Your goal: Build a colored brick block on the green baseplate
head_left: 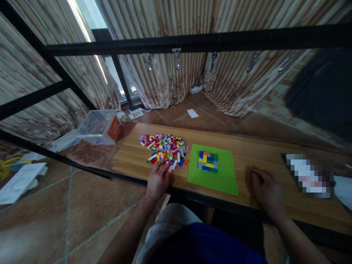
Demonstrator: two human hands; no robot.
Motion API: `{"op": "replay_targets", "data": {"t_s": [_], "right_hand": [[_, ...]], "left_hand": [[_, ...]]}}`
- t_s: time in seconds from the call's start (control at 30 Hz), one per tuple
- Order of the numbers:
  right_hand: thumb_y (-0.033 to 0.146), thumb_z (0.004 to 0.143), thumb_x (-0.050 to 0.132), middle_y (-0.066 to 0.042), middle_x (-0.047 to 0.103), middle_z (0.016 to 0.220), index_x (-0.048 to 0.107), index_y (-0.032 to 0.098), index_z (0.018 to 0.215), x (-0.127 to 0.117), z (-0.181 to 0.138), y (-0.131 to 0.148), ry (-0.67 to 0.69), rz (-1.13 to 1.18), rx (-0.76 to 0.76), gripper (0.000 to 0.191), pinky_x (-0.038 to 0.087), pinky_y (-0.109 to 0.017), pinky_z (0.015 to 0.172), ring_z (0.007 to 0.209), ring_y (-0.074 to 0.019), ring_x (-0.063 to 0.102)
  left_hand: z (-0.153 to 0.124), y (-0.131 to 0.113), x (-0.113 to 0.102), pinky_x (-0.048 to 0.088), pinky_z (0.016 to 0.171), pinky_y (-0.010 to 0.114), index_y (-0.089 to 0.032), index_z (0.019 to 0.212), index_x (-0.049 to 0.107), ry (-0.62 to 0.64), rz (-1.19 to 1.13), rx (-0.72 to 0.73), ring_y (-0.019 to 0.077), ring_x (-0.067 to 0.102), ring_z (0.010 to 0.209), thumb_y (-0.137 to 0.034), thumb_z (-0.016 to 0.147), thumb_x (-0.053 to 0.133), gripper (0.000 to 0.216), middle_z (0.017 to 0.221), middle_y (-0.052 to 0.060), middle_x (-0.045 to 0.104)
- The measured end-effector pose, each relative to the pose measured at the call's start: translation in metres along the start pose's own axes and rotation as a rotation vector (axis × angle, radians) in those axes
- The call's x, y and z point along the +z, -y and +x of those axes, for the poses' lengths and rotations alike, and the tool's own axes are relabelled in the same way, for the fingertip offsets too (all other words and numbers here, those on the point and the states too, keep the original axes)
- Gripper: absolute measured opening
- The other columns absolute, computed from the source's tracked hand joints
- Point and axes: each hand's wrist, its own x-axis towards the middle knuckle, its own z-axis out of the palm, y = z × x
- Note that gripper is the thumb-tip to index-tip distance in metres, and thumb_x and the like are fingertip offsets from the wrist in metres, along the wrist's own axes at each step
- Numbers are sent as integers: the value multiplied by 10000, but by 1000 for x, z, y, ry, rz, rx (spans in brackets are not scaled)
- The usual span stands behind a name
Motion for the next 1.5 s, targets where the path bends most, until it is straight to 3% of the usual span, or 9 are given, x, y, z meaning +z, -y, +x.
{"op": "replay_targets", "data": {"t_s": [0.17,0.33,0.6,0.8,1.0,1.1,1.2,1.33,1.5], "right_hand": [[363,869,477,-131,673,912,709,155,914,0,1,2,-4,22,-5,315,506,-412,809,871,-271,613],[358,875,470,-133,678,929,709,146,920,0,1,4,-6,34,15,323,509,-410,803,865,-267,615],[336,879,481,-130,674,922,710,154,917,0,1,9,-14,61,50,295,503,-415,817,870,-262,602],[320,887,476,-136,665,962,711,154,913,-1,3,14,-12,67,79,289,492,-425,857,904,-259,589],[317,896,476,-135,663,962,717,159,909,-2,4,17,-13,100,118,289,493,-430,859,910,-260,590],[311,891,481,-130,668,962,716,166,912,-2,4,16,-5,119,120,277,493,-436,863,912,-258,591],[316,883,489,-125,670,954,714,166,911,-2,3,13,-13,125,111,272,498,-430,858,902,-254,597],[338,875,490,-130,670,944,713,158,900,0,2,9,-7,105,107,288,508,-421,834,897,-260,606],[337,872,494,-129,677,949,709,157,903,-1,1,7,-8,78,62,282,512,-416,832,893,-259,611]], "left_hand": [[5,11,3,504,1017,379,-201,1121,654,22,-14,42,219,595,1156,-234,917,505,255,1215,101,616],[6,15,7,504,1013,381,-180,1097,672,-64,-68,45,217,612,1128,-267,960,443,281,1167,114,645],[18,-13,-6,533,910,363,-170,1044,689,-184,-283,-53,216,661,992,-309,933,487,269,1015,101,705],[33,-59,8,559,652,304,-168,1015,701,21,-844,-387,179,686,712,-459,840,599,355,904,71,725],[45,-90,20,555,744,312,-143,921,708,224,-1191,-631,148,678,716,-408,676,760,365,829,48,716],[41,-87,21,552,744,303,-152,962,697,257,-1116,-593,152,677,733,-359,680,758,356,811,34,711],[30,-70,20,556,708,308,-170,994,693,254,-909,-450,174,677,747,-340,757,682,291,831,44,716],[15,-41,10,545,791,327,-193,1019,687,128,-485,-197,196,675,857,-281,839,595,221,954,70,717],[9,-17,5,537,795,302,-204,1011,678,15,-179,-54,186,666,875,-253,894,549,181,966,66,694]]}}
